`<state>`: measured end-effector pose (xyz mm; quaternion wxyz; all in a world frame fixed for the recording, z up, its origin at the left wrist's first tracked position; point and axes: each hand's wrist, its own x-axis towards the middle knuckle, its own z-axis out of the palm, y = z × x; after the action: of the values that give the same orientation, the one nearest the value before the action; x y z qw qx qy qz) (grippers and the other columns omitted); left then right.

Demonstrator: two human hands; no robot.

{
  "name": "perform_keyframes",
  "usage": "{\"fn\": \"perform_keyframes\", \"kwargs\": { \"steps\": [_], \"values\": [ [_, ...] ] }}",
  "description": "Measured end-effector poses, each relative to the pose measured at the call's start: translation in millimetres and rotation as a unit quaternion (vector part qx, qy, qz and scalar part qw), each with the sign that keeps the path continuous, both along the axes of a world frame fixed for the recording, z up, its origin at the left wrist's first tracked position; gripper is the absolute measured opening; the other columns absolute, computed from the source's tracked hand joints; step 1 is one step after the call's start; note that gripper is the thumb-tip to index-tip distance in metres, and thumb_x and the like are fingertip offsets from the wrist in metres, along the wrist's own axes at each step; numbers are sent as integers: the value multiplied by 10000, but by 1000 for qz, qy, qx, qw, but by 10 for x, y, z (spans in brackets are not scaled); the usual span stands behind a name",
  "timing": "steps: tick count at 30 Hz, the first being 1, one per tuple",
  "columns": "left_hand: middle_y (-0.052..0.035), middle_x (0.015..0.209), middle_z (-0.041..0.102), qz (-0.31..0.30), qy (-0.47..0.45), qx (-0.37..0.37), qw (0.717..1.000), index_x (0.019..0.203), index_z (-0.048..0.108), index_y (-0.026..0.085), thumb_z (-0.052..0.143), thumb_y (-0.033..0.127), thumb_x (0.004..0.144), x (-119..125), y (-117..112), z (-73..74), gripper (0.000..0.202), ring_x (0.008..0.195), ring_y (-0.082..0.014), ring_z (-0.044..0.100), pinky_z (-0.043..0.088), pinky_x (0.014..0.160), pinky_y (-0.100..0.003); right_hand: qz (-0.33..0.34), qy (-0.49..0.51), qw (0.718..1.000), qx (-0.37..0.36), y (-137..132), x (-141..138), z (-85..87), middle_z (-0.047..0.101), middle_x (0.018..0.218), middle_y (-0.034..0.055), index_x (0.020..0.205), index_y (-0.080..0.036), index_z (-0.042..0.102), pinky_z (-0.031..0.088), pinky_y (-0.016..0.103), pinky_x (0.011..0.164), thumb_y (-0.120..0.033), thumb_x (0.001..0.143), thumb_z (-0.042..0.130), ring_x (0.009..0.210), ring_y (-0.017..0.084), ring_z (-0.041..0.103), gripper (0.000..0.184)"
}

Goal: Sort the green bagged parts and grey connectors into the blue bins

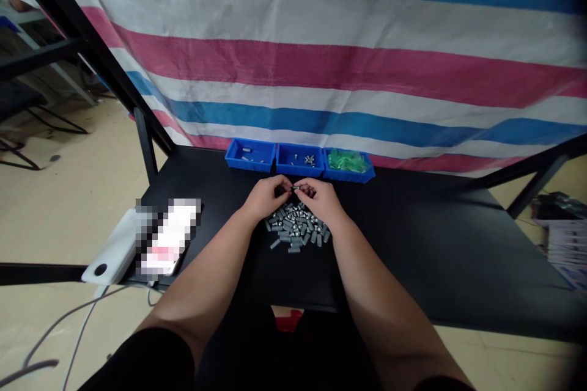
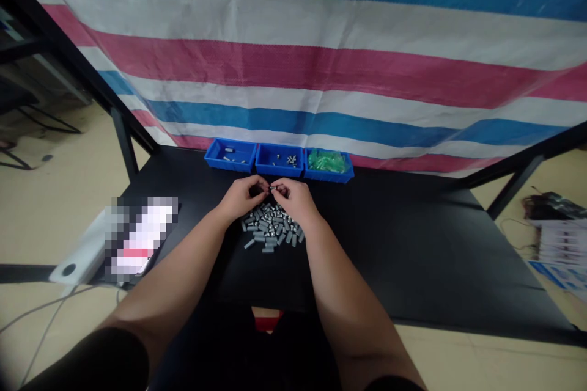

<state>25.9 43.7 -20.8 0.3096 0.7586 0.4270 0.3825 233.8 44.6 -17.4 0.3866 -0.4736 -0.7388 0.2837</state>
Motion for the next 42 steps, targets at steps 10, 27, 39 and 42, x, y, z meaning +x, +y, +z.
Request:
{"fn": "perform_keyframes", "kwargs": {
  "steps": [10, 27, 39, 42],
  "values": [
    [-30, 912, 741, -94, 123, 2, 988, 1016, 740, 205, 623, 126, 778, -140, 18, 63, 277, 839, -175, 683, 521, 791, -303, -160, 127, 978, 40, 260, -180, -60, 741, 1203, 146, 1412, -158, 637, 618, 353, 900, -305, 909, 644, 951, 200, 721, 525],
    [-37, 926, 744, -99, 151, -7, 984, 1025, 781, 212, 650, 163, 790, -120, -6, 73, 274, 850, -186, 682, 521, 799, -305, 73, -216, 973, -38, 13, 78, 88, 738, 931, 45, 929, -219, 796, 485, 327, 853, -119, 862, 708, 901, 205, 657, 149],
    [-79, 1082, 709, -77, 193, 22, 978, 1140, 758, 254, 716, 382, 885, 28, -94, 106, 288, 1059, -261, 682, 521, 961, -406, -183, 20, 976, 119, 159, -111, 63, 752, 1064, 124, 1104, -188, 768, 604, 367, 892, -371, 1008, 572, 916, 233, 719, 285],
    [-84, 1114, 702, -69, 214, 18, 974, 1176, 746, 259, 680, 335, 902, 61, -93, 79, 292, 1090, -271, 674, 517, 985, -429, -182, 65, 975, 108, 252, -160, -17, 730, 1171, 154, 1225, -158, 738, 639, 374, 862, -379, 978, 593, 961, 241, 733, 362]
  ]
}}
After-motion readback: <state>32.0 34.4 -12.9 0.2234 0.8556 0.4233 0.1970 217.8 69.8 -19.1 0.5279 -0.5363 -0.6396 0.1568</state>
